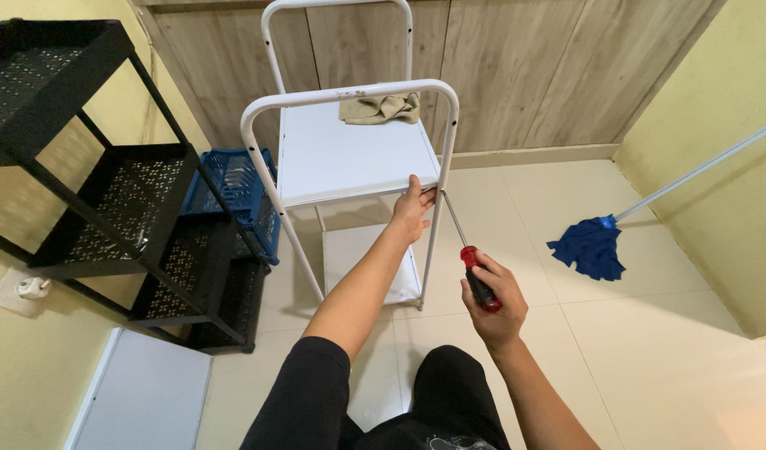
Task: The person assembles a white metal shelving unit by attaching a white shelf panel to the frame using a screwdriver. They insert screws into the frame and tighten them to secure the shelf in place.
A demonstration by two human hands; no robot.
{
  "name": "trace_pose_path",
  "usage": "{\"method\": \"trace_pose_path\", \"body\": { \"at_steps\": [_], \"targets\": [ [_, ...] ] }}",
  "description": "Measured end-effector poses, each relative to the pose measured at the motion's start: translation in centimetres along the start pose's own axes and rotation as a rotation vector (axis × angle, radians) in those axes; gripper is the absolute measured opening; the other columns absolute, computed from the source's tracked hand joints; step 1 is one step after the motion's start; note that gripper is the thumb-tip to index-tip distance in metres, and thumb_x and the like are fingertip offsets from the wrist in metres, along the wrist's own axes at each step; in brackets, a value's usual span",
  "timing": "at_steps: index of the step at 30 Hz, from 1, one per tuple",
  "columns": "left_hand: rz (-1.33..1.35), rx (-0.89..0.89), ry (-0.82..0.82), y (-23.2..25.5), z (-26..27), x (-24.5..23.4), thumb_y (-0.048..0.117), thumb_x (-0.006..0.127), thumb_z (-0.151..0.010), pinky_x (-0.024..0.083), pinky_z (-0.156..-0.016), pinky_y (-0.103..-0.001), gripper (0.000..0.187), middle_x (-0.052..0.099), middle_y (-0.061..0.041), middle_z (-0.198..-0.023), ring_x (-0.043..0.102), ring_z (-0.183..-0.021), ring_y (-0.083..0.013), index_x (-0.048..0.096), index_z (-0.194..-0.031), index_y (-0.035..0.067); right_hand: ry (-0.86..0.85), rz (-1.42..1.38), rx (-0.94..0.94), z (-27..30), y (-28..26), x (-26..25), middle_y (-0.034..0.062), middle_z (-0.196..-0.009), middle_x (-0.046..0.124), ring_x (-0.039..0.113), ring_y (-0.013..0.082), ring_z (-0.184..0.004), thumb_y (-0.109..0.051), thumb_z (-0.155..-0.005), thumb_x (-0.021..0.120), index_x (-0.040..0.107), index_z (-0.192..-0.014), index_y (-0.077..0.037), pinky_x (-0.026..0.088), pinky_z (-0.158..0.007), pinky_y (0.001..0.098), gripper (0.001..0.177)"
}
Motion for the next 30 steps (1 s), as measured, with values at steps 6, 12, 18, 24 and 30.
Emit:
{"method": "trace_pose_path", "body": {
  "at_steps": [6,12,18,24,30],
  "targets": [
    [0.016,-0.012,0.015,-0.2,0.0,-0.1,0.074,0.029,-0.096,0.013,-0.118,-0.072,0.086,0.045,-0.007,-0.161,0.032,-0.151,-0.0259,0.037,-0.155,0.012,-0.032,0.016,-0.04,0.3,-0.4,0.4,0.0192,-0.126,0.069,0.07,0.0323,-0.114,0.003,-0.077,0.084,0.066,-0.109,-0.003,0.059,-0.098,0.039,0.037],
    [0.013,-0.013,0.024,0.1,0.4,-0.1,0.072,0.029,-0.095,0.013,-0.116,-0.074,0.083,0.049,-0.006,-0.158,0.036,-0.151,-0.0246,0.038,-0.153,0.014,-0.045,0.027,-0.033,0.4,-0.3,0.5,0.0195,-0.126,0.069,0.071,0.0329,-0.114,0.003,-0.077,0.084,0.066,-0.109,-0.002,0.059,-0.098,0.0388,0.036],
    [-0.004,-0.001,-0.008,0.1,0.4,0.2,0.073,0.026,-0.096,0.012,-0.116,-0.074,0.083,0.047,-0.005,-0.159,0.034,-0.151,-0.024,0.038,-0.154,0.015,-0.03,0.037,-0.046,0.3,-0.4,0.2,0.0193,-0.126,0.069,0.07,0.0324,-0.113,0.003,-0.077,0.084,0.067,-0.108,-0.003,0.059,-0.097,0.0387,0.035],
    [0.009,0.001,-0.006,-0.2,-0.1,0.0,0.072,0.026,-0.098,0.013,-0.116,-0.075,0.081,0.048,-0.004,-0.158,0.035,-0.151,-0.0231,0.04,-0.153,0.014,-0.034,0.048,-0.034,0.2,-0.3,0.2,0.0185,-0.126,0.07,0.071,0.0316,-0.112,0.003,-0.077,0.084,0.067,-0.108,-0.003,0.059,-0.097,0.0385,0.036],
    [0.035,-0.003,0.007,-0.6,-0.6,-0.2,0.073,0.029,-0.095,0.012,-0.115,-0.075,0.081,0.05,-0.004,-0.157,0.038,-0.15,-0.023,0.038,-0.153,0.017,-0.05,0.045,-0.04,0.1,-0.3,0.2,0.0186,-0.127,0.069,0.07,0.0337,-0.115,0.004,-0.076,0.084,0.067,-0.108,-0.003,0.058,-0.099,0.0401,0.037]
  ]
}}
Point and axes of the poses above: each hand's wrist, its own z-axis away from the middle knuckle, its own x-axis out of the palm, y = z × x, the point moved 10 cm from there along -z, towards the middle knuckle
